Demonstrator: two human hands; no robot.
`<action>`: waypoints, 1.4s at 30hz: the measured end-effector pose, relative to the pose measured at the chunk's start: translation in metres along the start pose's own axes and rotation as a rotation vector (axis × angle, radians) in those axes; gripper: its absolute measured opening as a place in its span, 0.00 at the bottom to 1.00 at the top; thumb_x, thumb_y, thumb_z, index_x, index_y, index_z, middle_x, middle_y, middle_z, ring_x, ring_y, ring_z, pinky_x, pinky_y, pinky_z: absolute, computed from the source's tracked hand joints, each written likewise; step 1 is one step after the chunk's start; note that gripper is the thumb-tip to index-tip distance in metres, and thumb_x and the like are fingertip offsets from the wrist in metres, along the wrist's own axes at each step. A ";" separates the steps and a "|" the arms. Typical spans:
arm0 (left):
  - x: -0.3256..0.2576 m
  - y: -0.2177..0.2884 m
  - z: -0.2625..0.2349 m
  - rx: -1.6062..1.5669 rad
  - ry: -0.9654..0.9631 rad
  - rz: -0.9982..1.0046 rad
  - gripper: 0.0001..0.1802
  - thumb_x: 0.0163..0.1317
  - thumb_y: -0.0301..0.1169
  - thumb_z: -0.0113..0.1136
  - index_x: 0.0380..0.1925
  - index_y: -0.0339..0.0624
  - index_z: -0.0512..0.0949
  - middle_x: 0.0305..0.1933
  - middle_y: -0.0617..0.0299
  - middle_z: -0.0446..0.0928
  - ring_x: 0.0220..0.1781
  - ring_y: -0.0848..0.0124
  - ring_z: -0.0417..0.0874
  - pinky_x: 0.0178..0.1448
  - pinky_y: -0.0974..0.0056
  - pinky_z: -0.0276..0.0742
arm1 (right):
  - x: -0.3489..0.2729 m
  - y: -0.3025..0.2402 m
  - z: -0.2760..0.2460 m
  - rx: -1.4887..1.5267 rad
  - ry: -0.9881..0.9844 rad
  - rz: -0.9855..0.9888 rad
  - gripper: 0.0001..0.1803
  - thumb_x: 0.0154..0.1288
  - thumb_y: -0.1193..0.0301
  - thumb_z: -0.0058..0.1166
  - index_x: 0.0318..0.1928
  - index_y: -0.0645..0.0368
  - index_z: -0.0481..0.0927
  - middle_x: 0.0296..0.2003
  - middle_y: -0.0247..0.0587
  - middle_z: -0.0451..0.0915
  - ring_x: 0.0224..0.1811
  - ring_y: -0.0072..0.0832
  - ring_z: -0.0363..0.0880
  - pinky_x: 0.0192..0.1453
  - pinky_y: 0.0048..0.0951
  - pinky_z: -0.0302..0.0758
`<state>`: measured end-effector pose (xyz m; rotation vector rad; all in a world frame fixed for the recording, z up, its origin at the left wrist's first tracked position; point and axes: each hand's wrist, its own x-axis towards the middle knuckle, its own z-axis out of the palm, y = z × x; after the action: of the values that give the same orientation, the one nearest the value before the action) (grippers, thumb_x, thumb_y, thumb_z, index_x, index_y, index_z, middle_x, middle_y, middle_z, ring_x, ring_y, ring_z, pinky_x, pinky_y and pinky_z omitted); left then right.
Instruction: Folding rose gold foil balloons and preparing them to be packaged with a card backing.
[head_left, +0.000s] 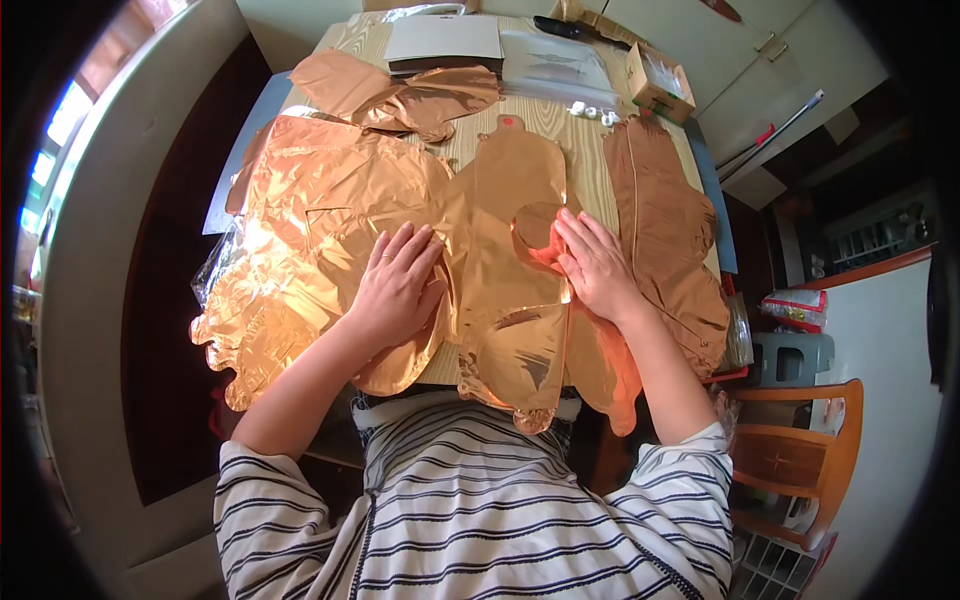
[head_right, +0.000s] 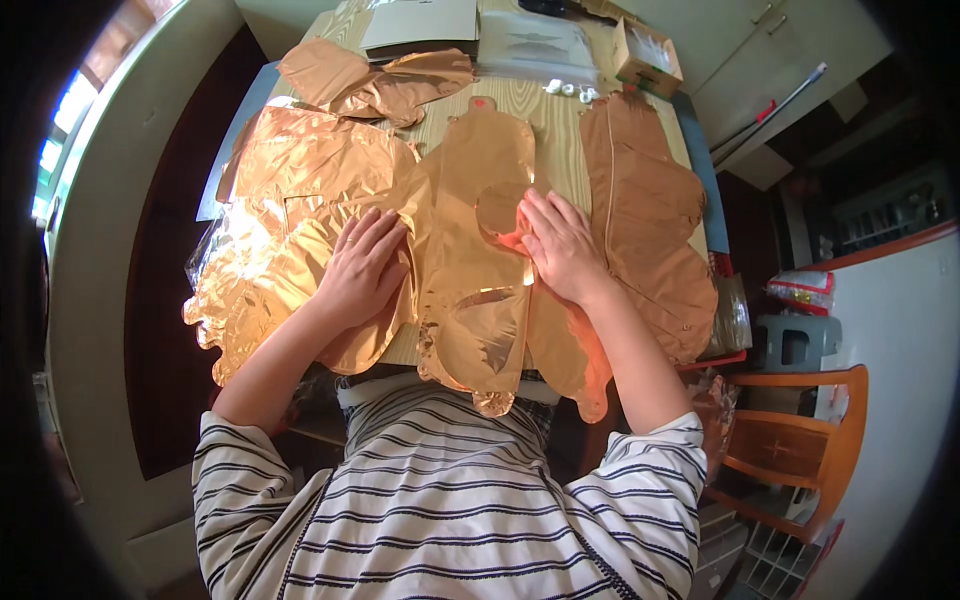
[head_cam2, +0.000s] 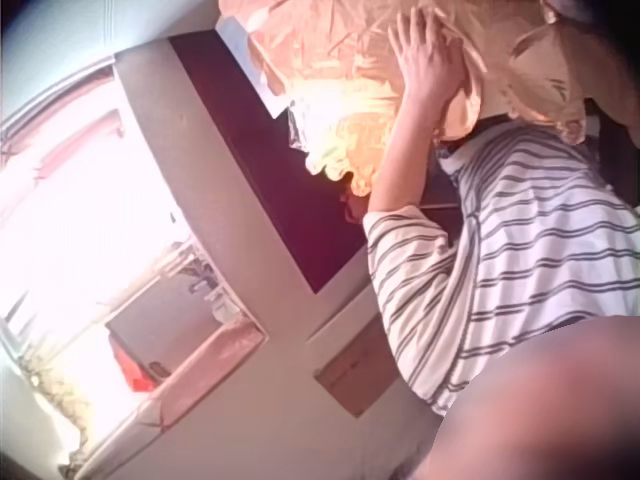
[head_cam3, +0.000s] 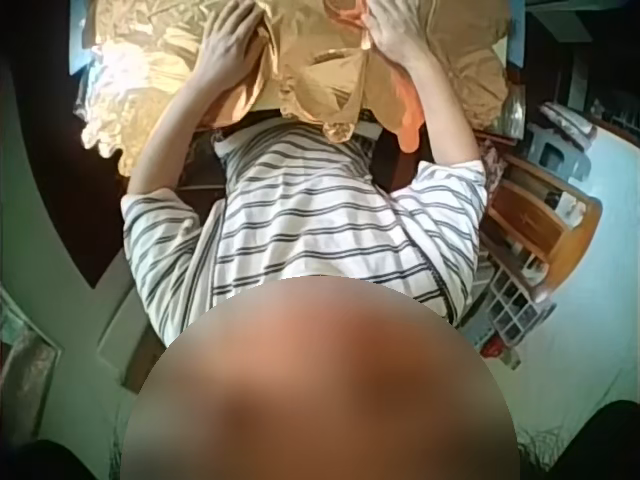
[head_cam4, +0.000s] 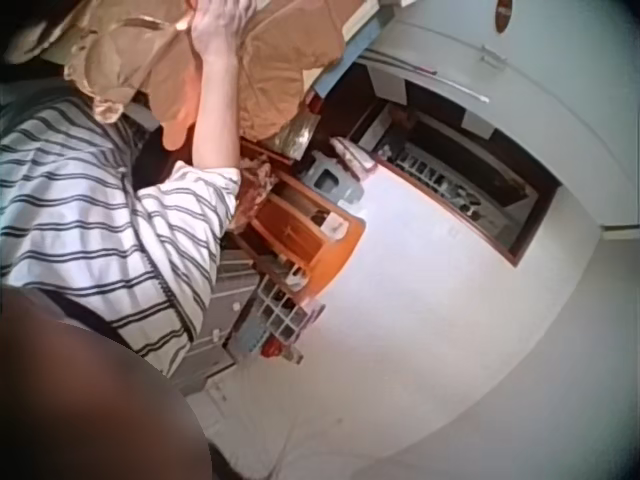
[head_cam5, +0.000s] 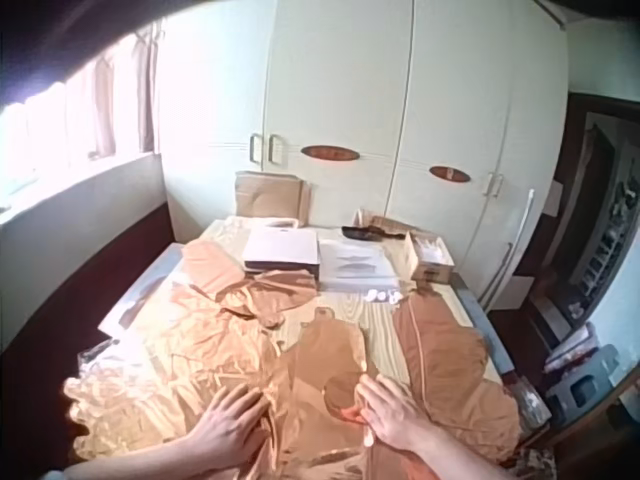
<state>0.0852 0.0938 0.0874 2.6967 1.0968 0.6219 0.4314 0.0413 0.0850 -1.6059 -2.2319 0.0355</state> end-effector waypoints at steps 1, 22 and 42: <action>0.001 -0.001 0.001 0.004 -0.011 0.000 0.31 0.66 0.39 0.60 0.68 0.40 0.72 0.72 0.48 0.70 0.78 0.45 0.64 0.80 0.40 0.55 | 0.001 0.000 0.000 0.005 0.006 0.006 0.28 0.73 0.67 0.52 0.71 0.57 0.71 0.73 0.43 0.69 0.75 0.48 0.63 0.78 0.47 0.60; 0.074 0.055 -0.013 -0.132 -0.076 0.188 0.36 0.68 0.53 0.59 0.67 0.39 0.72 0.73 0.44 0.68 0.79 0.47 0.61 0.83 0.41 0.51 | 0.003 0.007 0.000 -0.042 0.045 0.014 0.28 0.70 0.65 0.55 0.69 0.54 0.71 0.72 0.39 0.69 0.67 0.45 0.69 0.70 0.48 0.63; 0.085 0.053 0.045 -0.052 -0.240 0.416 0.53 0.63 0.70 0.52 0.75 0.39 0.64 0.80 0.48 0.60 0.83 0.52 0.55 0.85 0.46 0.45 | -0.079 -0.060 -0.084 -0.103 0.307 0.464 0.19 0.68 0.54 0.62 0.39 0.58 0.79 0.39 0.46 0.81 0.41 0.47 0.81 0.45 0.48 0.76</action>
<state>0.1933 0.1156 0.0895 2.8752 0.4577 0.3575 0.4250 -0.0686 0.1536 -1.9998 -1.6246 -0.1893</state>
